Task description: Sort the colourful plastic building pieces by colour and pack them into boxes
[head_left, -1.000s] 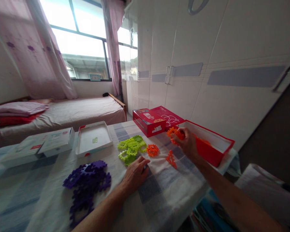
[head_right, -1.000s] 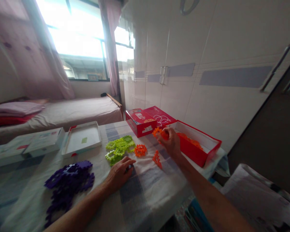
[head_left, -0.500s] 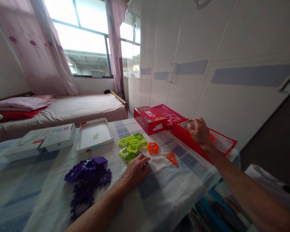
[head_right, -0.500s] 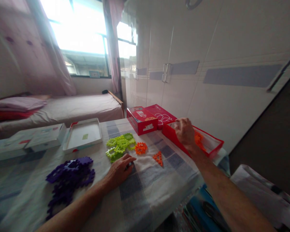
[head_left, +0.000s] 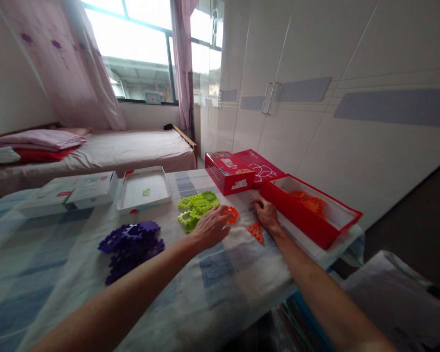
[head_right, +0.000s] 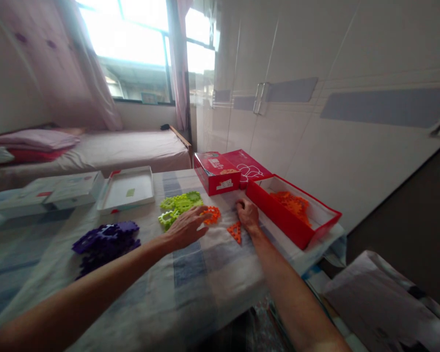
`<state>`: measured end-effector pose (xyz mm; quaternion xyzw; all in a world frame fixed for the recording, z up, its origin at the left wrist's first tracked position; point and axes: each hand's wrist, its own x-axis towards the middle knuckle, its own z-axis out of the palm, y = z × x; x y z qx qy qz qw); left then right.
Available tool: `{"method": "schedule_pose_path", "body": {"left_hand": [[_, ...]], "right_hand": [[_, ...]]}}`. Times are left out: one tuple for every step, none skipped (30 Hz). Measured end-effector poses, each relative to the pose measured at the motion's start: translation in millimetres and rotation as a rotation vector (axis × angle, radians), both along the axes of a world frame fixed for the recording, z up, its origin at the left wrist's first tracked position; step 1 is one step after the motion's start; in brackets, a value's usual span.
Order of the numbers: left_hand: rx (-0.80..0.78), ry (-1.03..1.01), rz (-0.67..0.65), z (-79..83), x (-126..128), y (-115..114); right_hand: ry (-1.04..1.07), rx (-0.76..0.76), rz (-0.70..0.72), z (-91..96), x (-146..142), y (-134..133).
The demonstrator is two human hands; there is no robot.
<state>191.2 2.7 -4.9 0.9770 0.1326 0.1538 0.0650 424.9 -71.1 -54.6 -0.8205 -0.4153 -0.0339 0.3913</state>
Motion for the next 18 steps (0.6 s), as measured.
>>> {"method": "schedule_pose_path", "body": {"left_hand": [[0.039, 0.004, -0.013, 0.7, 7, 2], [0.065, 0.017, -0.011, -0.4, 14, 4], [0.078, 0.039, -0.001, -2.8, 21, 6], [0.078, 0.064, 0.014, -6.2, 27, 8], [0.07, 0.088, 0.026, -10.0, 33, 10], [0.057, 0.103, 0.031, -13.7, 37, 12], [0.041, 0.108, 0.032, -16.9, 41, 14], [0.029, 0.102, 0.033, -19.4, 44, 16], [0.022, 0.091, 0.04, -21.0, 46, 17], [0.019, 0.077, 0.054, -21.5, 48, 19], [0.018, 0.066, 0.068, -21.1, 49, 20], [0.02, 0.057, 0.083, -19.8, 49, 20], [0.027, 0.053, 0.098, -17.9, 49, 20], [0.03, 0.038, 0.115, -15.5, 49, 19], [0.019, 0.007, 0.137, -12.9, 48, 17], [-0.012, -0.035, 0.152, -10.5, 48, 14], [-0.068, -0.08, 0.149, -8.7, 47, 11], [-0.146, -0.116, 0.121, -7.7, 48, 7]], "right_hand": [[0.016, 0.015, 0.005, 0.8, 1, 0], [0.032, 0.03, 0.007, 1.7, 1, -1], [0.048, 0.045, 0.01, 2.4, 2, -1], [0.063, 0.059, 0.013, 3.0, 2, -1], [0.076, 0.073, 0.017, 3.3, 3, -1], [0.089, 0.085, 0.023, 3.4, 3, -2], [0.1, 0.096, 0.031, 3.3, 3, -2], [0.11, 0.105, 0.04, 3.0, 3, -2], [0.121, 0.112, 0.048, 2.7, 3, -2], [0.132, 0.12, 0.054, 2.4, 3, -1], [0.143, 0.127, 0.055, 2.6, 3, 0], [0.153, 0.136, 0.05, 3.3, 3, 0], [0.163, 0.146, 0.039, 4.9, 3, 0], [0.173, 0.156, 0.024, 7.7, 4, 0], [0.184, 0.165, 0.008, 11.8, 6, -2], [0.196, 0.169, -0.005, 16.9, 7, -7], [0.213, 0.169, -0.012, 22.7, 8, -13], [0.222, 0.158, -0.004, 28.6, 8, -23]]}}
